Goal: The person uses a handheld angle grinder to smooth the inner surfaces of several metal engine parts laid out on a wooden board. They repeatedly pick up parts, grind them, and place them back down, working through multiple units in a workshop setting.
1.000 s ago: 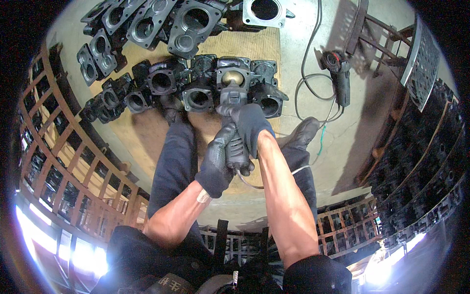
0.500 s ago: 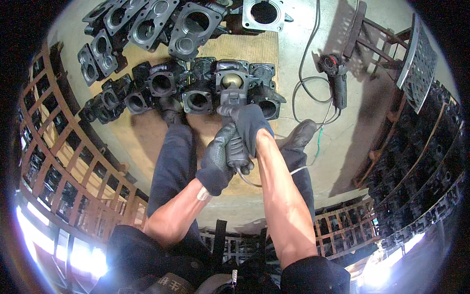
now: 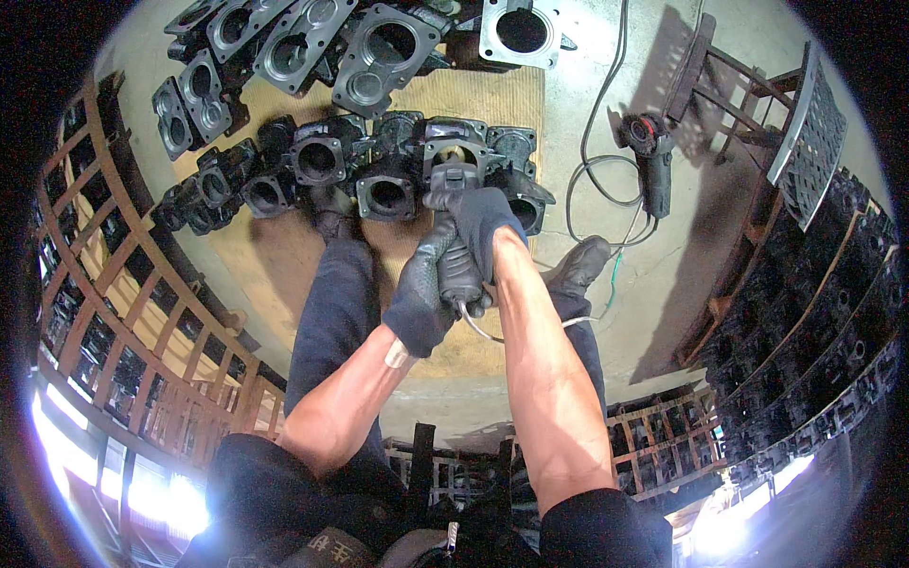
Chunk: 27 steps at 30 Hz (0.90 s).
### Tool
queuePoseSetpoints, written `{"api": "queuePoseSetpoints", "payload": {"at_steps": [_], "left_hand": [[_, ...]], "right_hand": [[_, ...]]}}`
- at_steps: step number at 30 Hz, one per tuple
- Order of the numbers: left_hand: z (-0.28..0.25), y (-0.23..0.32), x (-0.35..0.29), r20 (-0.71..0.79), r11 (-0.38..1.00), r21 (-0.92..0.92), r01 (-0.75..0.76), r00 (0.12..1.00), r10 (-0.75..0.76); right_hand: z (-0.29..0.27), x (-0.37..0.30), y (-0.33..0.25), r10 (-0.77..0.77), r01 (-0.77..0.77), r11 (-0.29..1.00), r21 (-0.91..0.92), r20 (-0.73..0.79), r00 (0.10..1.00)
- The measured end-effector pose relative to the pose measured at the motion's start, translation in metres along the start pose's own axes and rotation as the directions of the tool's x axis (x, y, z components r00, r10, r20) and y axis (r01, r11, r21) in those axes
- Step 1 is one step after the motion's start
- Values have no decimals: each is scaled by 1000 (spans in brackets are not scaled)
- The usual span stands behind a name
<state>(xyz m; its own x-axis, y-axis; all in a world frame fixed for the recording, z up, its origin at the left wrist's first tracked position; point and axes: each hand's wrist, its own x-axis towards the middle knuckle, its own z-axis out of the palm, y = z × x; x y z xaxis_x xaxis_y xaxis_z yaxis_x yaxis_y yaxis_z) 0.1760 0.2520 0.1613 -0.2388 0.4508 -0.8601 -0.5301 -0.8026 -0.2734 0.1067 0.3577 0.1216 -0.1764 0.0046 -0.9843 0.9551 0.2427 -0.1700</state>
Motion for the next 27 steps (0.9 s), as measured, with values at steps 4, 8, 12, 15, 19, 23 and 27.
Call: {"api": "queuePoseSetpoints", "payload": {"at_steps": [4,8,12,15,19,23,27], "left_hand": [[6,-12,-19,-41,990,138,-28,999,34],[2,-17,-26,-70,994,103,-26,997,33],[1,-18,-34,-159,982,186,-30,986,60],[3,-22,-35,-156,976,211,-54,984,88],[-3,-19,-38,-117,982,186,-22,992,45],[3,-17,-41,-146,975,221,-32,987,65],[27,-17,-46,-207,969,247,-23,975,76]], "right_hand": [[-2,-3,18,-66,66,998,1,-11,998],[2,-18,15,-28,28,990,140,-2,1000],[6,-42,-7,105,-107,988,115,21,994],[2,-56,-18,104,-104,994,40,3,995],[6,-43,-2,61,-61,996,60,6,998],[8,-38,5,44,-46,994,102,22,999],[7,-15,46,-121,122,954,276,-19,992]]}}
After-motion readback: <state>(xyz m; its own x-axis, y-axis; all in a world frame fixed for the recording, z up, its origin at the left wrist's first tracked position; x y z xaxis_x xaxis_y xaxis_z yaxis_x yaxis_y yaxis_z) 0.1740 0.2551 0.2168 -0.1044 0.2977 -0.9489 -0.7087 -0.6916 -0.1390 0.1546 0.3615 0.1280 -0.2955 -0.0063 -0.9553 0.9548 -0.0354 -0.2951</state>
